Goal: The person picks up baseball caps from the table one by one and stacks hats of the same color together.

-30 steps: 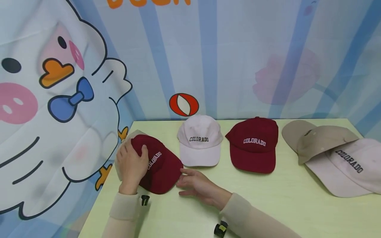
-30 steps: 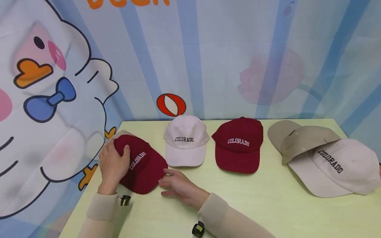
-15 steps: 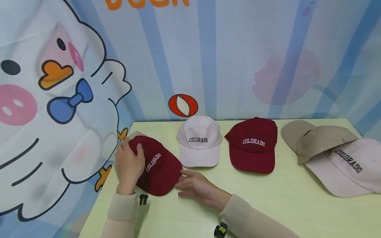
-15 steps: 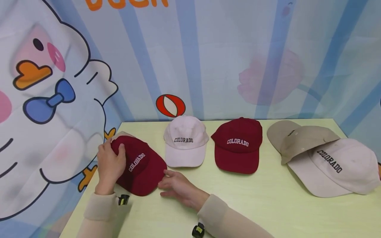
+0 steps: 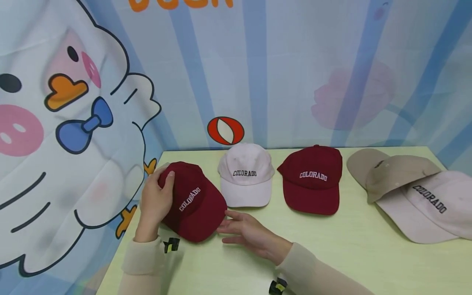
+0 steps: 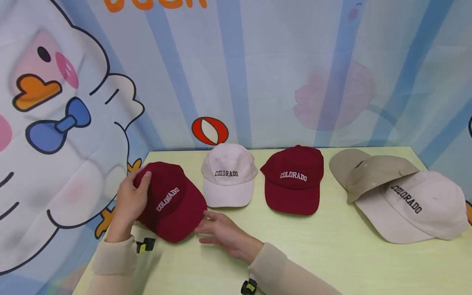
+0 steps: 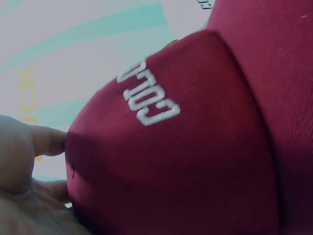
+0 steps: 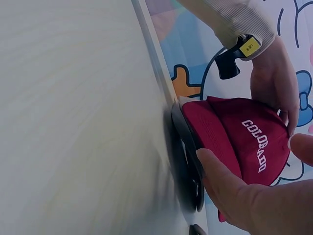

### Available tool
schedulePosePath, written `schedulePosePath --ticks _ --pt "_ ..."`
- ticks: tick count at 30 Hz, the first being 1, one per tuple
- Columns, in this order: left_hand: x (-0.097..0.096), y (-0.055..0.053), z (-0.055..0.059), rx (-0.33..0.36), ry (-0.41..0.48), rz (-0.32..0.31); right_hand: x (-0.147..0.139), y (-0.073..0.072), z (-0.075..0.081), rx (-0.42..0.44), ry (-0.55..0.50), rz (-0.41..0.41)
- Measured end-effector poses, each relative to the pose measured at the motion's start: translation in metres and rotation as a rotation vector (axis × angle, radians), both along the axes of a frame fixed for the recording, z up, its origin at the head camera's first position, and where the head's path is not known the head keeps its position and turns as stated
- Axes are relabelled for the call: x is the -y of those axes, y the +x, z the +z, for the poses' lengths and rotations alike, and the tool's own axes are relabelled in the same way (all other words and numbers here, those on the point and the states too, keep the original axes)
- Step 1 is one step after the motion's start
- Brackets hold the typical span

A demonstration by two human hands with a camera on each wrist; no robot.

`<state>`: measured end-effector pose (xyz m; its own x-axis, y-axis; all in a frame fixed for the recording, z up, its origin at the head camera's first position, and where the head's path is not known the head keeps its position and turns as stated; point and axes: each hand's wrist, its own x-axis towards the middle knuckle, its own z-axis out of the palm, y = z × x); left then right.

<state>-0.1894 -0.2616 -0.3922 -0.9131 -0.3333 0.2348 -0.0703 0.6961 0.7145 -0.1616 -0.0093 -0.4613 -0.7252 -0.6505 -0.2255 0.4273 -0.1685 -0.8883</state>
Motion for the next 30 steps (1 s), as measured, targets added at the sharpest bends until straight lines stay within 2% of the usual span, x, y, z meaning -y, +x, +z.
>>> schedulePosePath --ticks 5,8,11,17,21,25,30 --pt "-0.004 0.002 0.007 0.016 0.018 -0.009 -0.008 0.0 0.002 -0.018 0.025 0.012" --pt "-0.008 0.002 0.01 -0.016 -0.002 -0.03 -0.014 0.0 0.003 -0.038 0.059 0.021" --pt "-0.013 0.0 0.013 -0.056 0.002 -0.087 -0.023 0.0 0.002 -0.068 0.099 0.041" --pt "-0.025 0.0 0.019 -0.031 0.142 -0.216 -0.044 -0.003 0.003 -0.128 0.162 0.119" --pt "-0.035 -0.002 0.022 -0.008 0.218 -0.285 -0.06 -0.009 0.006 -0.214 0.255 0.158" --pt "-0.047 -0.006 0.02 -0.009 0.289 -0.356 -0.075 -0.015 0.012 -0.313 0.38 0.113" --pt "-0.068 -0.009 0.017 -0.003 0.323 -0.447 -0.089 -0.021 0.023 -0.427 0.486 -0.022"
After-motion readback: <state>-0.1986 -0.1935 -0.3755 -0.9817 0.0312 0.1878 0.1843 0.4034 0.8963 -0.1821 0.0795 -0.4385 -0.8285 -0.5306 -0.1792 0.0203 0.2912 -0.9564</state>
